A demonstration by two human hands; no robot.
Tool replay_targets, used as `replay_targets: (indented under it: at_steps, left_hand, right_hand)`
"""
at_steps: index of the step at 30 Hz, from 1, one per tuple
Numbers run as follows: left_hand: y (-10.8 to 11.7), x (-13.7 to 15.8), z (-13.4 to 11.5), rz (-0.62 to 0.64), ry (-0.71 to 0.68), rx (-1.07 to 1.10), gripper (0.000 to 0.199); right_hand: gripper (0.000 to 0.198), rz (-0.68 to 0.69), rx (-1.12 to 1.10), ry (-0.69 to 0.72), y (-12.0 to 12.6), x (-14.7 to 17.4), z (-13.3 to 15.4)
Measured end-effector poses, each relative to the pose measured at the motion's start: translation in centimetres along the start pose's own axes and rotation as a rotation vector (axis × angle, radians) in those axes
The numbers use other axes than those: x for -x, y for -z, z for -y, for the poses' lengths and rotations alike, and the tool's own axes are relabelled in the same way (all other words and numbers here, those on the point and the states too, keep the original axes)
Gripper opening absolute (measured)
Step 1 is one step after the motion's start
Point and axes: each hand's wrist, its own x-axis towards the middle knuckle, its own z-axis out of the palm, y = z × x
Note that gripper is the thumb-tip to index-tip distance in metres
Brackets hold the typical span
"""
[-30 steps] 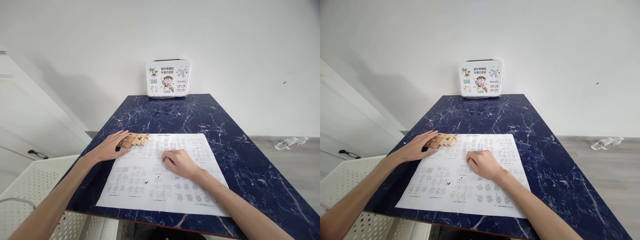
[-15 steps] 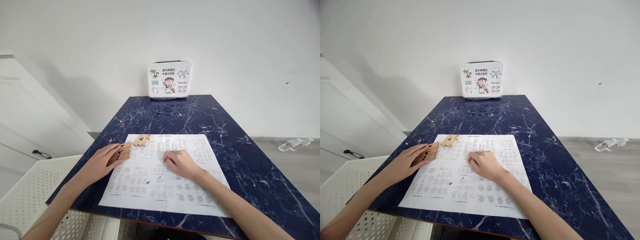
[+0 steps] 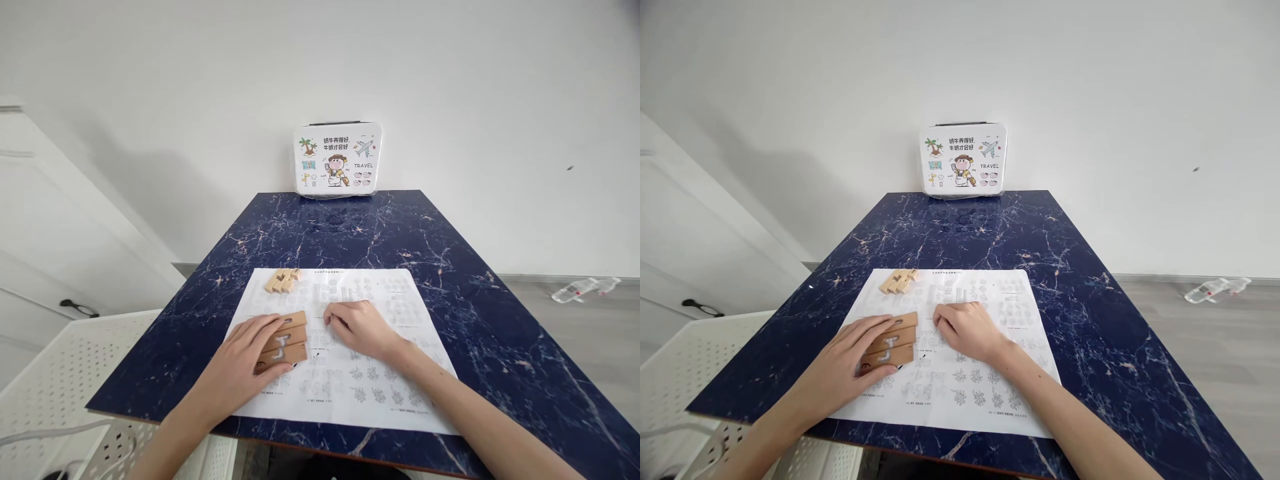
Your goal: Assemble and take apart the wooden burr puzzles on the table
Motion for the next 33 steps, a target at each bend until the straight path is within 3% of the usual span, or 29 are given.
replay_targets:
  at_steps: [8, 12, 17, 26, 33]
  left_hand:
    - [-1.4, -3.0, -2.8, -0.011, 0.101, 0.177, 0.066]
    - [-1.2, -4.4, -2.0, -0.025, 0.147, 0.274, 0.044]
    - [-1.2, -6.1, -0.7, -0.022, 0.102, 0.337, 0.032]
    - [-0.4, -7.2, -0.3, 0.123, 0.090, 0.375, 0.032]
    - [-0.4, -7.8, -0.7, -0.016, 0.126, 0.468, 0.029]
  right_hand:
    - [0.023, -0.034, 0.013, -0.006, 0.0, 0.2, 0.0]
    - [0.021, -0.050, 0.020, 0.053, 0.3, 0.2, 0.5]
    - [0.014, 0.011, -0.017, 0.162, 0.5, 0.3, 1.2]
    - [0.033, 0.097, -0.063, 0.195, 0.2, 0.2, 1.0]
    - [0.030, 0.121, -0.110, 0.135, 0.2, 0.2, 1.1]
